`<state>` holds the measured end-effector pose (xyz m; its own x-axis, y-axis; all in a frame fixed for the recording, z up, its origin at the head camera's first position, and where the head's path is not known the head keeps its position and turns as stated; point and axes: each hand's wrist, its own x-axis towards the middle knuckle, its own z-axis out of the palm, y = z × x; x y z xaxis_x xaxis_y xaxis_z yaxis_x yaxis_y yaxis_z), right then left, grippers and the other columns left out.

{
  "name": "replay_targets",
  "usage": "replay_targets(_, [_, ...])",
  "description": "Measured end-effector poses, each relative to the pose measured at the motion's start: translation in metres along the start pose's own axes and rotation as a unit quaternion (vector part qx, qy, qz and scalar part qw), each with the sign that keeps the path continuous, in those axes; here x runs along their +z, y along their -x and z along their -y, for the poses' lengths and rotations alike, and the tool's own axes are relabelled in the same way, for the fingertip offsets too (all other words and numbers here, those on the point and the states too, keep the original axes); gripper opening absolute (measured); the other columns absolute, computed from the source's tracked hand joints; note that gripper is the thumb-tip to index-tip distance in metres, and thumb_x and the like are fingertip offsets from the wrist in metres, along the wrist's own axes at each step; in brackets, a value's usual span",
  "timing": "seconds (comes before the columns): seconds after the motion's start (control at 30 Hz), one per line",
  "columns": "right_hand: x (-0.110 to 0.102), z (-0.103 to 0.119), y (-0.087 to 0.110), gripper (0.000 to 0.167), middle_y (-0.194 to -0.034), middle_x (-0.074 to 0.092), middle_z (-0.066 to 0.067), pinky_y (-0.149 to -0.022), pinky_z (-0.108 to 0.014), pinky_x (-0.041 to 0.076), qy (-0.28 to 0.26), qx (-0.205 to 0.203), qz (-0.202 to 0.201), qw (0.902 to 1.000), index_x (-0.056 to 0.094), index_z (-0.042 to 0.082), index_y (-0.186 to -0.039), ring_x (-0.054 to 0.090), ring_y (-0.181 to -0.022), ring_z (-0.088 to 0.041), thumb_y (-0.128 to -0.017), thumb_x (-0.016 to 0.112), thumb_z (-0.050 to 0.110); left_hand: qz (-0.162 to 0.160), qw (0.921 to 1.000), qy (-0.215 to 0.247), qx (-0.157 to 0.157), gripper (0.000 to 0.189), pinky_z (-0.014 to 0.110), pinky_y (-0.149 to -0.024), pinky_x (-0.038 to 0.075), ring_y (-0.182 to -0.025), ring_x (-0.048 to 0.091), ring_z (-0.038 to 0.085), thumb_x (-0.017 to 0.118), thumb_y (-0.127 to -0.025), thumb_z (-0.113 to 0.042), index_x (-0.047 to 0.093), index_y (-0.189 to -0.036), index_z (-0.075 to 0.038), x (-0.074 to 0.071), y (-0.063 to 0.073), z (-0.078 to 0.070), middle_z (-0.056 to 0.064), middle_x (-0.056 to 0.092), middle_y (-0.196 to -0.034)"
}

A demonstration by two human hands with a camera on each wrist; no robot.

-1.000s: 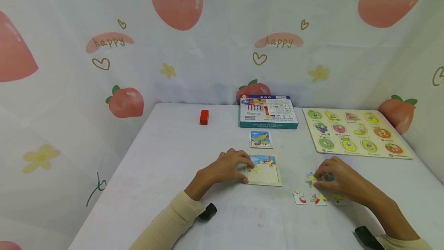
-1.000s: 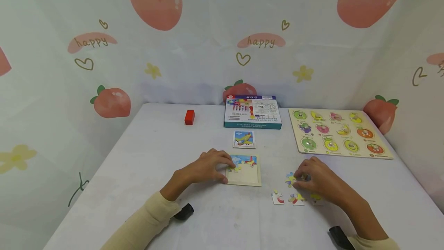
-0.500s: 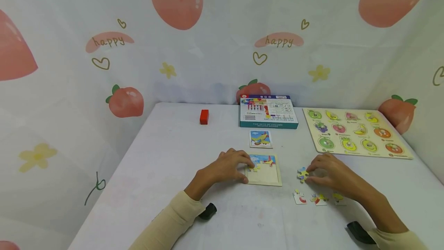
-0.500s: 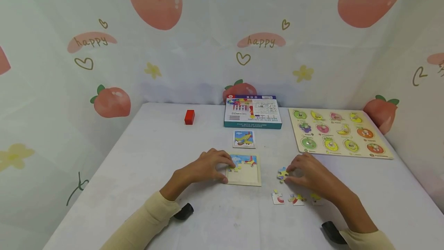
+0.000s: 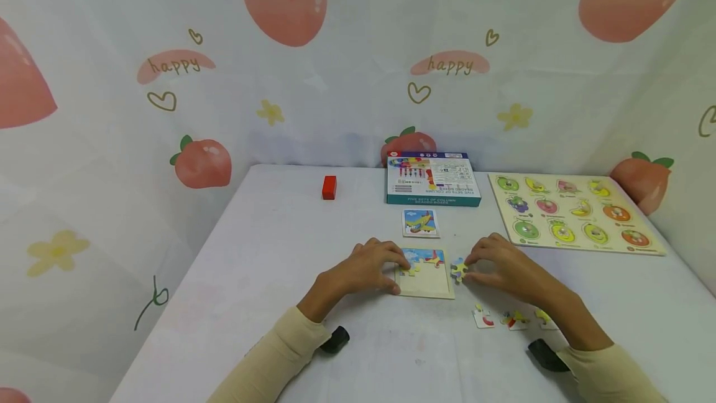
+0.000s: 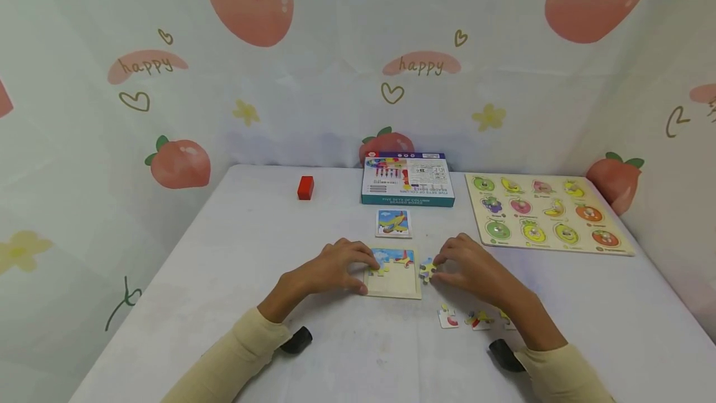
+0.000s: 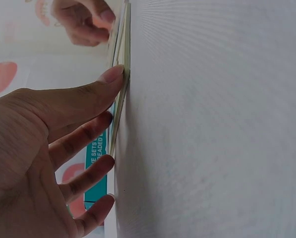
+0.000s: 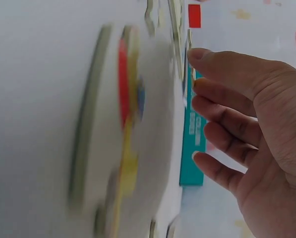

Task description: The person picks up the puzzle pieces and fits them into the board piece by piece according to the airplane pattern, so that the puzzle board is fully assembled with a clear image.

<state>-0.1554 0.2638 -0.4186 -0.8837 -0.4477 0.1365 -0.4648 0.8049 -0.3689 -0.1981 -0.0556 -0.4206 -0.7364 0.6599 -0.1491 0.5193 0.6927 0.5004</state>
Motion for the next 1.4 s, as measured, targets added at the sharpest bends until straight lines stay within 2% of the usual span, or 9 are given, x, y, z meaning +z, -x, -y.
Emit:
replay_targets(0.4, [0.011, 0.020, -0.029, 0.019, -0.107, 0.073, 0.005, -0.097, -0.050, 0.054, -0.009, -0.034, 0.013, 0.9993, 0.083, 0.018, -0.102, 0.060, -0.110, -0.023, -0.091, 0.085, 0.033, 0.002, 1.0000, -0.003, 0.005, 0.047, 0.047, -0.108, 0.039, -0.136, 0.048, 0.022, 0.088, -0.088, -0.032, 0.076, -0.134, -0.028, -0.001, -0.001, 0.001, -0.007, 0.063, -0.144])
replay_targets(0.7, [0.019, 0.034, -0.043, 0.015, -0.105, 0.073, 0.006, -0.098, -0.050, 0.054, -0.027, -0.045, 0.020, 0.9984, 0.083, 0.017, -0.102, 0.060, -0.109, -0.022, -0.091, 0.085, 0.027, 0.004, 0.9999, -0.007, 0.008, 0.046, 0.047, -0.106, 0.039, -0.134, 0.049, 0.023, 0.088, -0.089, -0.034, 0.076, -0.133, -0.027, -0.002, -0.002, 0.002, -0.007, 0.063, -0.143])
replay_targets(0.9, [0.023, 0.038, -0.046, 0.014, -0.101, 0.072, 0.005, -0.097, -0.048, 0.054, -0.018, -0.042, 0.028, 0.9986, 0.083, 0.015, -0.100, 0.060, -0.106, -0.021, -0.090, 0.086, 0.024, 0.005, 0.9999, -0.005, 0.011, 0.046, 0.046, -0.105, 0.039, -0.134, 0.050, 0.023, 0.088, -0.089, -0.034, 0.076, -0.133, -0.027, -0.001, -0.003, 0.003, -0.007, 0.063, -0.142])
replay_targets(1.17, [0.028, 0.038, -0.047, 0.017, -0.103, 0.072, 0.003, -0.096, -0.046, 0.055, 0.006, -0.052, 0.034, 0.9980, 0.084, 0.012, -0.103, 0.061, -0.105, -0.021, -0.089, 0.087, 0.022, 0.003, 0.9999, -0.008, 0.008, 0.046, 0.046, -0.105, 0.040, -0.134, 0.050, 0.022, 0.088, -0.088, -0.033, 0.076, -0.132, -0.027, 0.000, -0.002, 0.001, -0.008, 0.064, -0.142])
replay_targets(1.4, [0.029, 0.039, -0.046, 0.020, -0.107, 0.072, 0.002, -0.095, -0.045, 0.055, 0.005, -0.048, 0.033, 0.9983, 0.083, 0.013, -0.107, 0.061, -0.106, -0.021, -0.090, 0.086, 0.023, 0.001, 0.9999, -0.006, 0.014, 0.046, 0.045, -0.104, 0.040, -0.133, 0.050, 0.022, 0.088, -0.088, -0.034, 0.076, -0.131, -0.027, 0.000, -0.002, 0.002, -0.008, 0.064, -0.141])
